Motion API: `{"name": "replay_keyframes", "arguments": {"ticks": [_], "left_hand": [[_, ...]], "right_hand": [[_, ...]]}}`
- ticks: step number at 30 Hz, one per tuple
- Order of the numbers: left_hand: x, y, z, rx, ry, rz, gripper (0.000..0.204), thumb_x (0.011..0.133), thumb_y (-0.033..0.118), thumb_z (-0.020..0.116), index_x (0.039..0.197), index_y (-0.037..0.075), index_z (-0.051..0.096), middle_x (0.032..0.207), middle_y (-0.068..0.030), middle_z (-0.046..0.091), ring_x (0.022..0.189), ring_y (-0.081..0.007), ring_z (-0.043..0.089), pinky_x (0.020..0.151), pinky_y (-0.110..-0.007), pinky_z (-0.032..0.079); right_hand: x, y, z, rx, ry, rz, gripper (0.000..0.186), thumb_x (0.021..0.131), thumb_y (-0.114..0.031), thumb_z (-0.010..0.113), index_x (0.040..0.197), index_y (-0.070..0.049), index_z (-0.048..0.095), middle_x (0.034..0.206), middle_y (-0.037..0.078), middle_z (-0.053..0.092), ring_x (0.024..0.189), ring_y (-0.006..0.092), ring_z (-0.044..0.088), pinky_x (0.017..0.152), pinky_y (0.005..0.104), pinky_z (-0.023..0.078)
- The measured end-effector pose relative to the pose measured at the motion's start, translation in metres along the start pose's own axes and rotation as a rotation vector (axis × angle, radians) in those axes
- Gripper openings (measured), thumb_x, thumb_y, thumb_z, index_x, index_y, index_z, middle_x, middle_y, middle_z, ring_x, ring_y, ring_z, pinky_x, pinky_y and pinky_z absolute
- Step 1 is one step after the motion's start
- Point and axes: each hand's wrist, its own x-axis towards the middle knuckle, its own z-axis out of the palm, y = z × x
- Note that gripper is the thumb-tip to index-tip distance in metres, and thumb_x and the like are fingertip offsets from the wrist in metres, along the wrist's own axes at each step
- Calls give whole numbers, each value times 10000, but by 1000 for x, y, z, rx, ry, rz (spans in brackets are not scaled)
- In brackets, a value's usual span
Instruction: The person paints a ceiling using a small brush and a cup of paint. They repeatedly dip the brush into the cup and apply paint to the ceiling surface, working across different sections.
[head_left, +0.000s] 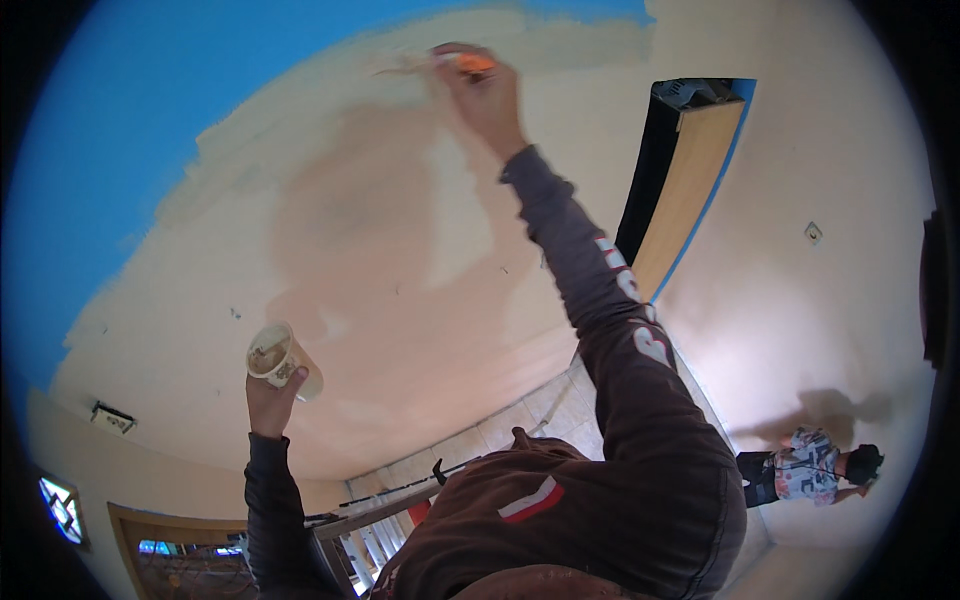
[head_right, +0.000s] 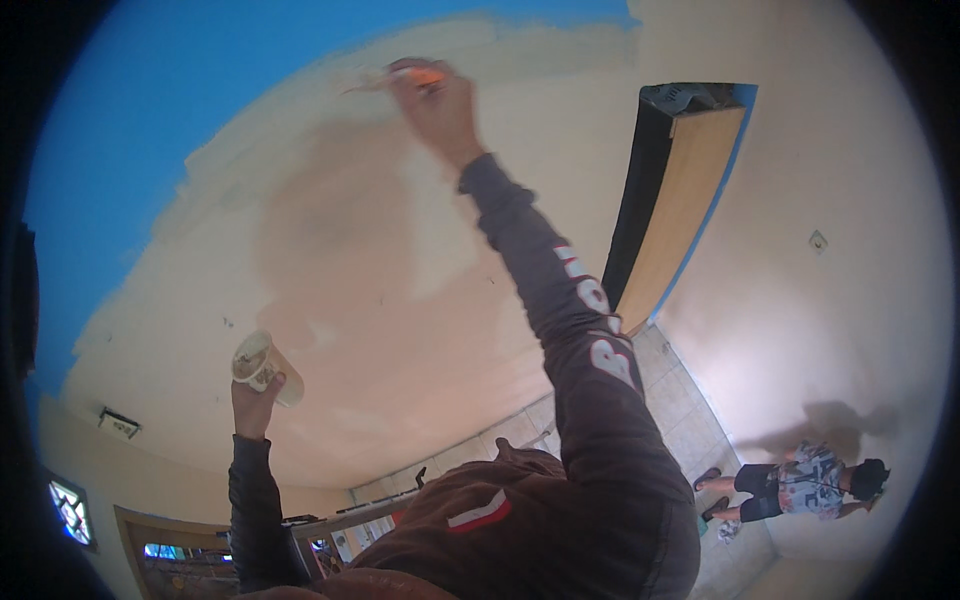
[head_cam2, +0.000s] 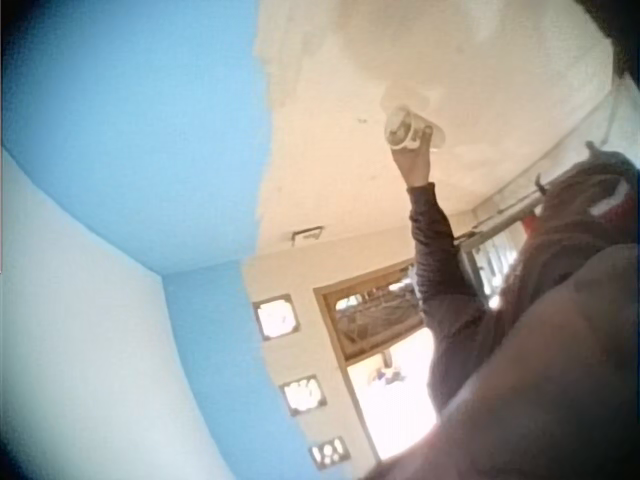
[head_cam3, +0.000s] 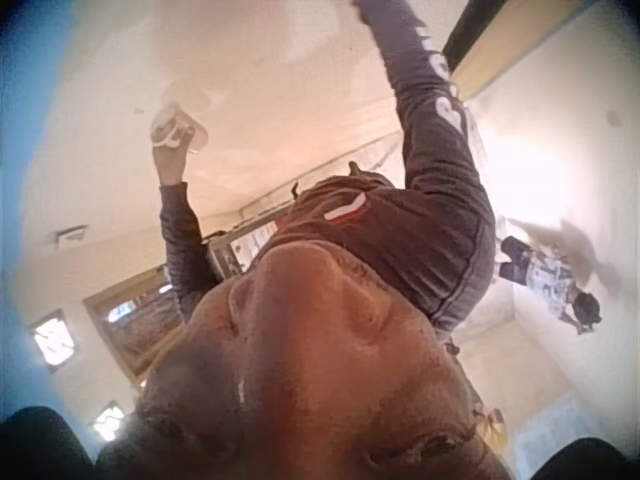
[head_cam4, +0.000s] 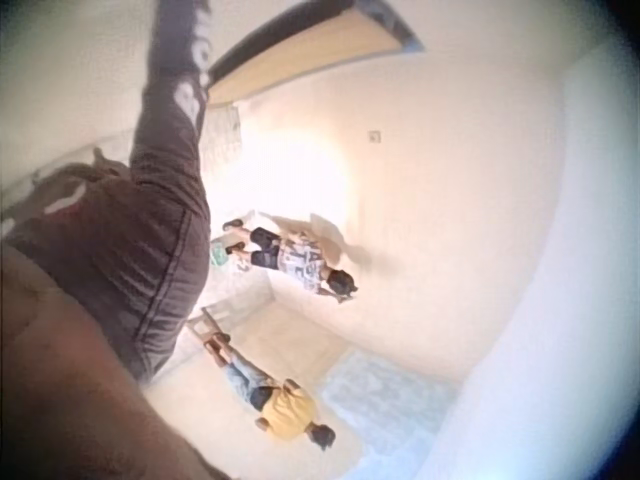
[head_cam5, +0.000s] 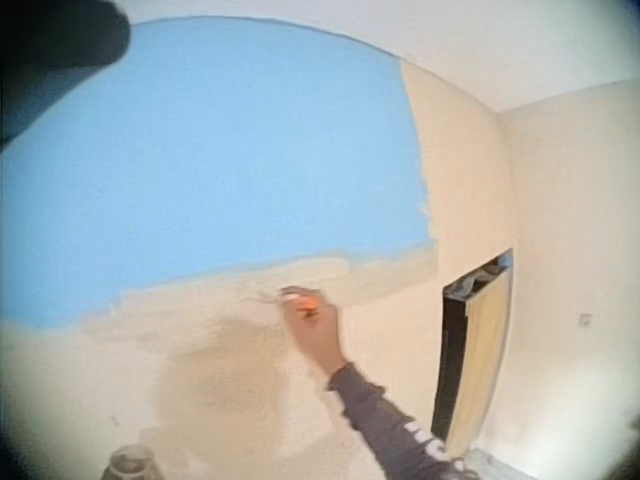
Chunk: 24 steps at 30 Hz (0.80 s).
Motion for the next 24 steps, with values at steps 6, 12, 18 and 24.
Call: {"name": "replay_keyframes", "arguments": {"ticks": [6, 12, 18, 24], "left_hand": [[-1, 1, 1, -53, 1, -6, 485, 808, 101, 797, 1213, -26, 563, 1108, -85, 649, 1012, -156, 625, 890, -313, 514], [3, 3, 1, -21, -29, -13, 471, 811, 94, 790, 1208, -25, 566, 1099, -84, 653, 1006, -159, 627, 883, -320, 519], [0, 4, 2, -83, -1, -10, 489, 814, 89, 784, 1227, -24, 548, 1119, -91, 643, 1017, -161, 622, 895, -315, 509], [2, 0, 1, -58, -8, -28, 489, 815, 76, 775, 1233, -25, 543, 1114, -95, 638, 1023, -165, 620, 898, -312, 506]], "right_hand": [[67, 53, -164, -236, 22, -82, 189, 926, -96, 674, 1055, 41, 696, 987, 56, 713, 920, 106, 652, 820, 241, 509], [111, 64, -269, -508, 146, -134, 229, 917, -156, 698, 1051, 29, 707, 938, 61, 717, 873, 123, 664, 792, 253, 516], [122, 51, -293, -928, 435, -140, 261, 875, -296, 711, 985, -63, 753, 771, 127, 715, 715, 219, 698, 669, 337, 529], [126, 83, -287, -1202, 450, -156, 214, 853, -282, 684, 978, -127, 762, 697, 210, 657, 698, 357, 686, 629, 443, 530]]}}
